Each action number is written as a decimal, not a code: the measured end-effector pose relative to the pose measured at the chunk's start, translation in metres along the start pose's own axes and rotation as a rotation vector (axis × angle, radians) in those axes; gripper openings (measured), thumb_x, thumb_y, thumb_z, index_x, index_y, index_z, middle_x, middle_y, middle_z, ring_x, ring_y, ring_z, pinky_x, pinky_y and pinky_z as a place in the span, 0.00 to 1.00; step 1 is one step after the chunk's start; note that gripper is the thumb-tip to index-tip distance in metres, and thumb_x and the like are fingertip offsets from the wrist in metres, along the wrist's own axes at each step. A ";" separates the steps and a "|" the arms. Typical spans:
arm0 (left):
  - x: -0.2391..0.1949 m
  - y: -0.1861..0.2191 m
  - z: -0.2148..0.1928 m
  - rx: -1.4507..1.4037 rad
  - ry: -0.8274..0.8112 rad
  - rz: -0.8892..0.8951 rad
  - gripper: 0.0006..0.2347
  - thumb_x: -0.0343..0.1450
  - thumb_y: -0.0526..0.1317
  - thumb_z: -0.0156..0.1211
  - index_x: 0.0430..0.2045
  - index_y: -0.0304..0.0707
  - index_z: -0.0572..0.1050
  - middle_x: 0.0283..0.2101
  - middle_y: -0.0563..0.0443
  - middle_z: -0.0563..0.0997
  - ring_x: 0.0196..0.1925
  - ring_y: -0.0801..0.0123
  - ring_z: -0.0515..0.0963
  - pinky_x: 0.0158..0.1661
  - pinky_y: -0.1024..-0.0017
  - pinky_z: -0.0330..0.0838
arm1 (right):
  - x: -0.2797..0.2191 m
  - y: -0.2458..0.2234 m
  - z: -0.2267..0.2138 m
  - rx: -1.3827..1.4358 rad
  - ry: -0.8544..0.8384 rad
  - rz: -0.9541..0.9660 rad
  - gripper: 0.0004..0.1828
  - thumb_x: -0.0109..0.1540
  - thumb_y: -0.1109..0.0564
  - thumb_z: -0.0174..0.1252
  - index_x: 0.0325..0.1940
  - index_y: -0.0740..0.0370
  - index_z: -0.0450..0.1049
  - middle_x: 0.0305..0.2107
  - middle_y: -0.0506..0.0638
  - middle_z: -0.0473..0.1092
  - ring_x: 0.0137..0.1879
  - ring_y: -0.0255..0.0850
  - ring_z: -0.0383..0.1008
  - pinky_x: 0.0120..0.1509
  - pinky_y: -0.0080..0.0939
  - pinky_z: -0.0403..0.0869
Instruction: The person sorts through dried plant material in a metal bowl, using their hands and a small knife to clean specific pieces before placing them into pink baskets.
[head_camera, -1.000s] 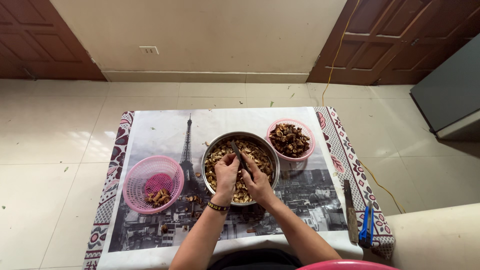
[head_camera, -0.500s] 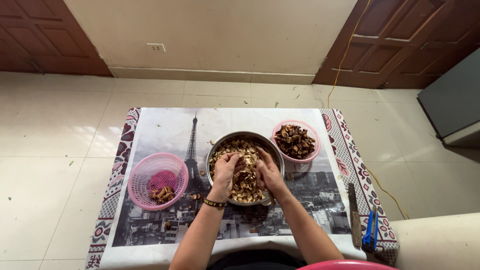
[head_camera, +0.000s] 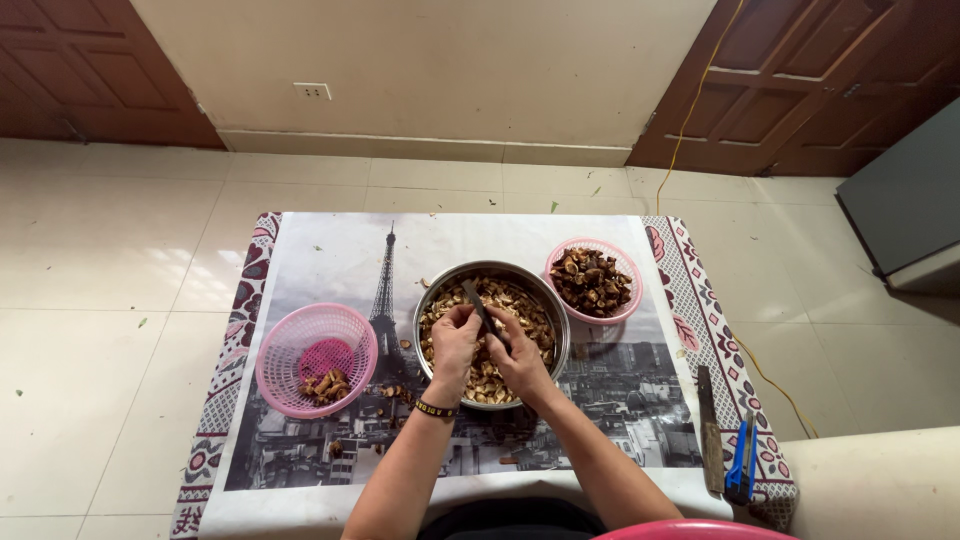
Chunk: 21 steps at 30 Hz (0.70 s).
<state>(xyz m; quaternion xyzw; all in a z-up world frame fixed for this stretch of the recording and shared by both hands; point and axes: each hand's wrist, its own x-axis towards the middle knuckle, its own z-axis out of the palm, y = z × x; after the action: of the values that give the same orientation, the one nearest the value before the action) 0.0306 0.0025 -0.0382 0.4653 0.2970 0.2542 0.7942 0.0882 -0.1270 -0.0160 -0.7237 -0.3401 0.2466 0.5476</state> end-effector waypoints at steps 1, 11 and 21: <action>0.000 0.001 0.001 -0.030 -0.016 -0.010 0.05 0.74 0.33 0.58 0.37 0.30 0.79 0.38 0.47 0.83 0.37 0.70 0.83 0.40 0.74 0.82 | 0.002 0.001 -0.001 0.039 -0.002 0.028 0.27 0.70 0.55 0.47 0.75 0.47 0.60 0.21 0.41 0.66 0.24 0.28 0.61 0.27 0.31 0.61; 0.015 -0.002 -0.010 -0.098 0.015 -0.070 0.05 0.75 0.33 0.59 0.40 0.30 0.78 0.38 0.44 0.83 0.38 0.67 0.84 0.42 0.71 0.82 | 0.013 0.003 -0.020 0.405 0.011 0.182 0.29 0.70 0.54 0.43 0.77 0.47 0.54 0.22 0.40 0.67 0.18 0.27 0.60 0.18 0.27 0.66; 0.014 -0.010 -0.010 -0.119 0.017 -0.007 0.05 0.74 0.34 0.61 0.36 0.29 0.80 0.35 0.48 0.83 0.35 0.71 0.83 0.39 0.74 0.81 | 0.000 0.002 -0.002 -0.071 -0.076 -0.025 0.32 0.70 0.55 0.47 0.80 0.46 0.54 0.23 0.43 0.66 0.26 0.28 0.62 0.29 0.31 0.64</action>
<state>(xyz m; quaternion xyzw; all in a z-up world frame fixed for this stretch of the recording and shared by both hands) 0.0344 0.0134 -0.0547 0.4142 0.2898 0.2725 0.8187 0.0895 -0.1287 -0.0172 -0.7283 -0.3782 0.2548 0.5115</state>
